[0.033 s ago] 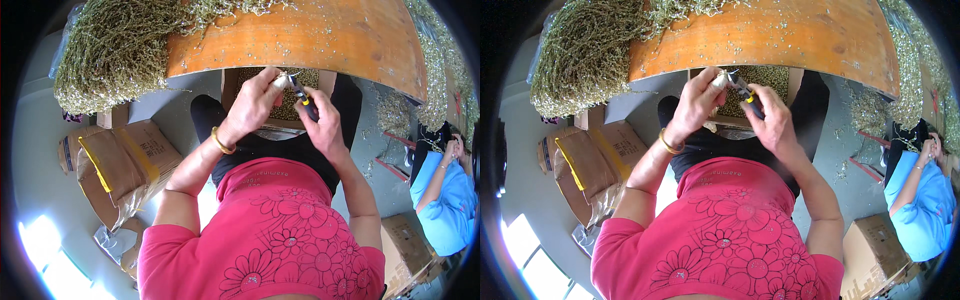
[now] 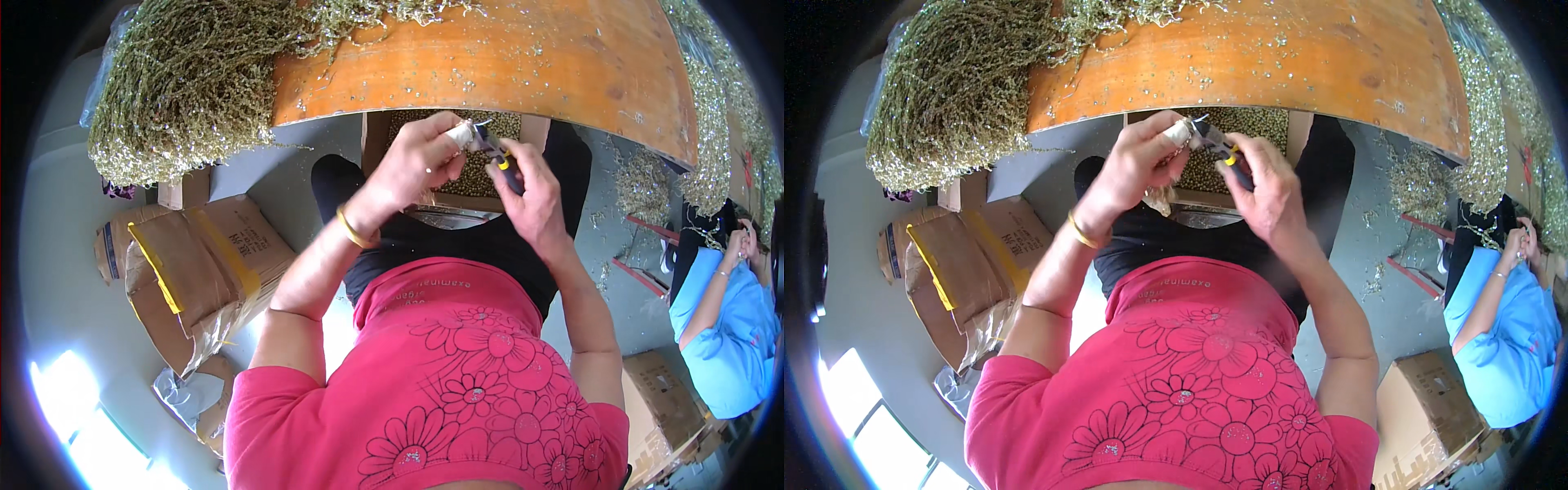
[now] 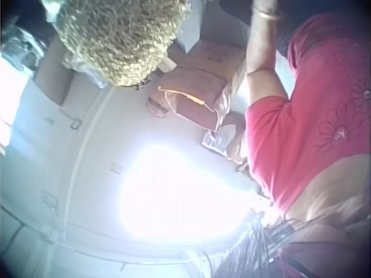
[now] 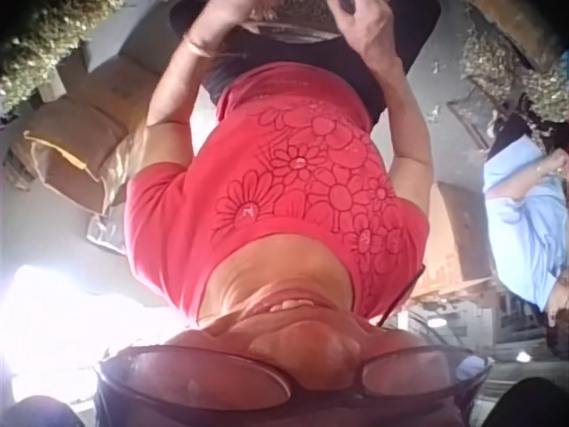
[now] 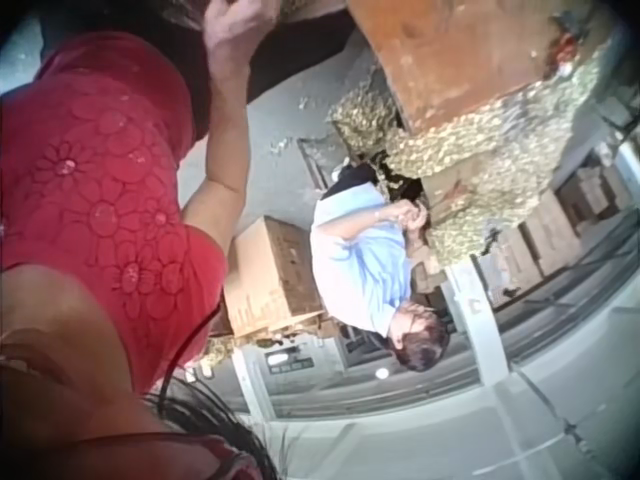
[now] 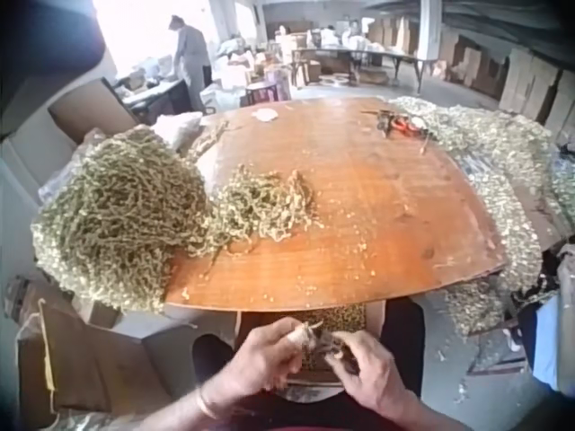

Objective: Trimming and cutting gold-colored tinsel decorative strands using pliers at a workshop table.

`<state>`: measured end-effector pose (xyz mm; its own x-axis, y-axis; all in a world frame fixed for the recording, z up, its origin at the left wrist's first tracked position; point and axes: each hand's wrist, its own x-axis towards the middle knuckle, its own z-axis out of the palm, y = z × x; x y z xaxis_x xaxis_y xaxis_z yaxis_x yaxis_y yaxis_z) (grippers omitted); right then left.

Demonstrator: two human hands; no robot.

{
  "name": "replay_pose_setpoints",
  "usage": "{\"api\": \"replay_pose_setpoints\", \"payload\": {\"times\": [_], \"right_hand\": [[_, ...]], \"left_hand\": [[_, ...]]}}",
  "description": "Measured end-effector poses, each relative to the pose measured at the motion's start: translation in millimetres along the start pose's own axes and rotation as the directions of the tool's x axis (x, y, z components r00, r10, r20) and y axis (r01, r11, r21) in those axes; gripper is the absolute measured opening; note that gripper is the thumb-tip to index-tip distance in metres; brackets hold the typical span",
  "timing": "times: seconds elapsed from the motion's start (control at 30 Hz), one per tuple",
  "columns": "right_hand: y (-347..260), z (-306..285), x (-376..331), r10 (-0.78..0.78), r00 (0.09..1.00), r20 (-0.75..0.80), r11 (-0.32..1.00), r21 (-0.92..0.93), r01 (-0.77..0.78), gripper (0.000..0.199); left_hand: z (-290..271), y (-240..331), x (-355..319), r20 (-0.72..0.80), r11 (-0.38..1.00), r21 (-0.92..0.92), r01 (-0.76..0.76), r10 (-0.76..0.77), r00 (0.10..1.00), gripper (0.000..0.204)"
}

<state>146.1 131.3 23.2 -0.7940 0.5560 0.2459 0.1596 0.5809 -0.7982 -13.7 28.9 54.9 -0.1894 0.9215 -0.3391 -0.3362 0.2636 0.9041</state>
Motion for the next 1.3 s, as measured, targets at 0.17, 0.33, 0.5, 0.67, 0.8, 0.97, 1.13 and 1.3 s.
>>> {"api": "replay_pose_setpoints", "payload": {"times": [0.17,0.33,0.5,0.67,0.8,0.97,1.13,1.3], "right_hand": [[24.9,-13.7,18.2,-0.420,0.907,0.004,0.880,-0.241,0.409,0.040],[16.1,-8.9,10.7,-0.260,0.964,0.065,0.961,-0.083,0.265,0.036],[1.7,-11.2,-1.8,0.036,0.978,0.205,0.983,0.167,-0.071,0.034],[-3.6,-5.2,-6.6,0.127,0.957,0.260,0.923,0.321,-0.210,0.035],[-3.9,-3.9,-8.7,0.177,0.946,0.270,0.903,0.338,-0.265,0.035],[-7.0,-5.6,-7.0,0.135,0.961,0.240,0.937,0.285,-0.203,0.034],[-10.6,-9.0,-6.3,0.150,0.963,0.226,0.961,0.196,-0.196,0.035],[-19.4,-6.7,-11.5,0.226,0.941,0.252,0.905,0.303,-0.298,0.035]], "left_hand": [[-13.2,-38.8,12.6,0.652,0.394,-0.713,0.579,0.070,0.755,0.033],[-8.7,-20.7,-4.9,0.264,0.850,-0.492,0.189,-0.061,0.963,0.031],[-6.4,-17.8,-11.7,0.123,0.974,-0.223,0.043,-0.016,0.992,0.022],[2.7,-20.4,-10.3,-0.014,0.981,-0.168,-0.100,0.099,0.995,0.020],[6.3,-24.3,-9.4,-0.097,0.977,0.079,-0.199,0.206,0.974,0.022],[6.0,-24.5,-11.3,-0.103,0.992,-0.016,-0.126,0.124,0.987,0.025],[11.7,-26.2,-9.7,-0.229,0.924,0.304,-0.230,0.306,0.924,0.019],[4.7,-29.4,-5.4,-0.142,0.544,0.759,-0.359,0.675,0.724,0.021]]}}
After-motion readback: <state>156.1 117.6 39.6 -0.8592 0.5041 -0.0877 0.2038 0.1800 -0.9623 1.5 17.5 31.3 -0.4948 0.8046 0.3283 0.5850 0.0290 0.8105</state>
